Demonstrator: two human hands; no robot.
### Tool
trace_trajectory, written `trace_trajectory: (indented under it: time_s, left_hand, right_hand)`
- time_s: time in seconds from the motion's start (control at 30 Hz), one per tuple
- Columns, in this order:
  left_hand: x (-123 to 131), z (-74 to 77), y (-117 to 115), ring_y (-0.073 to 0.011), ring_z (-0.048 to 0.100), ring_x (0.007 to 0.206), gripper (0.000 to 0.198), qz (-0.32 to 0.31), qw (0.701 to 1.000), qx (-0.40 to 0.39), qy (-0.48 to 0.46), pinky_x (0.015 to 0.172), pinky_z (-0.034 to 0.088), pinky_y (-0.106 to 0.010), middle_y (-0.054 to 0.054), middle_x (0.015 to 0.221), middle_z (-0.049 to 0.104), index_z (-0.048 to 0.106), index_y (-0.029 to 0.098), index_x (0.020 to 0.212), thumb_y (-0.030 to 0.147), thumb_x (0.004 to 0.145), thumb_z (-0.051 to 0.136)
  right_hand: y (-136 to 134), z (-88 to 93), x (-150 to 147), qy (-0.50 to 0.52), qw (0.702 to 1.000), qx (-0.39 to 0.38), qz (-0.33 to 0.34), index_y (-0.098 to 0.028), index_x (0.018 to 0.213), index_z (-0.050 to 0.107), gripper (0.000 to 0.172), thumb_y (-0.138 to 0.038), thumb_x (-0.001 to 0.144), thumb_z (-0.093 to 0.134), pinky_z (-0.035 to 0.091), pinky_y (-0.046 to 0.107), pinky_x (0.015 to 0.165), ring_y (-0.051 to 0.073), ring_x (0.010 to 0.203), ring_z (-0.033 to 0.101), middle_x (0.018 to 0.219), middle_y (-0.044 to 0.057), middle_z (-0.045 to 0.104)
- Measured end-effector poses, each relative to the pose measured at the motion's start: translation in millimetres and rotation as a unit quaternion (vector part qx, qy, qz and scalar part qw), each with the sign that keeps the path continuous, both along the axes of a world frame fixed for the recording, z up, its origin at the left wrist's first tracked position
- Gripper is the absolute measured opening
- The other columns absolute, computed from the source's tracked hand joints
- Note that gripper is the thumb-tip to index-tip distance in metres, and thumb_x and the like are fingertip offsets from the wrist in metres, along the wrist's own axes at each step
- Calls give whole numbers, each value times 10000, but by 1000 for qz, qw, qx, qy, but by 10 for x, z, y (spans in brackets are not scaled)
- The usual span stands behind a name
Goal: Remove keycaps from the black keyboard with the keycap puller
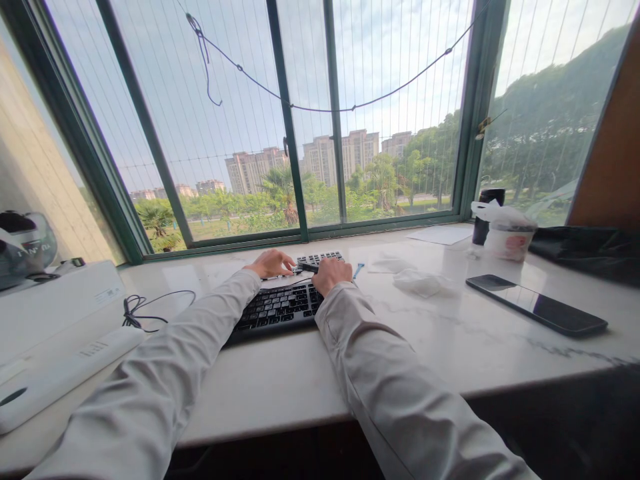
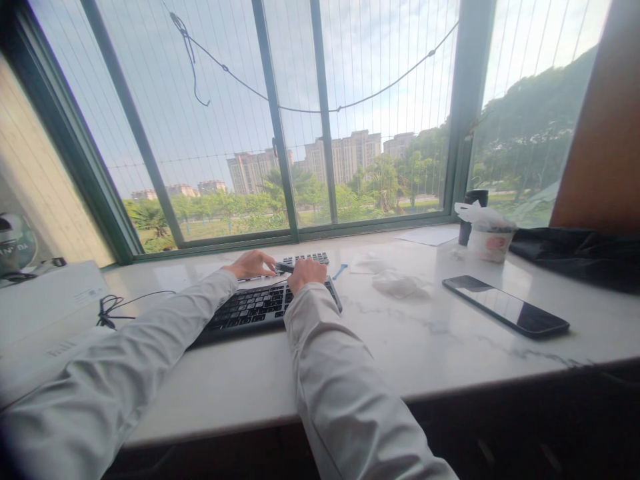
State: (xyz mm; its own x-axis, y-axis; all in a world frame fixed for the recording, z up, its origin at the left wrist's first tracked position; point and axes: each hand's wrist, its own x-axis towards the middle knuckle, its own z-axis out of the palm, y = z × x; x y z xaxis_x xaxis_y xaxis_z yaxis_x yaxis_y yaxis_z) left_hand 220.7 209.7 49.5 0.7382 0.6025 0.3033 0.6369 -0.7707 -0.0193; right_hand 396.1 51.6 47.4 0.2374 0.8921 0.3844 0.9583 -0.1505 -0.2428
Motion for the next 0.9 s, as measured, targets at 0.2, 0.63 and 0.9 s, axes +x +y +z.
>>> trace_trajectory:
  time_s: [0.2, 0.63, 0.9]
  left_hand:
    - [-1, -1, 5, -181, 671, 893, 275, 4, 1000, -14, -7, 711, 444, -207, 34, 825, 751, 744, 284, 944, 364, 685, 705]
    - [23, -5, -42, -180, 660, 807, 348, 62, 998, 16, 4, 632, 423, -219, -23, 943, 739, 732, 281, 1030, 435, 823, 499]
    - [65, -29, -21, -177, 666, 786, 358, 72, 997, 17, 15, 626, 435, -214, -34, 917, 741, 719, 265, 1074, 371, 811, 502]
  right_hand:
    - [8, -1, 2, -2, 1000, 0, 2, -193, 957, 704, 257, -258, 742, 578, 472, 354, 761, 257, 902, 654, 980, 132, 694]
    - [-3, 3, -4, -2, 1000, -14, 3, -175, 1026, 694, 300, -275, 765, 583, 458, 331, 809, 247, 962, 643, 1013, 161, 683]
    - [-8, 7, -13, -2, 1000, -22, -4, -177, 1040, 691, 307, -281, 776, 573, 460, 325, 812, 241, 958, 644, 1015, 159, 685]
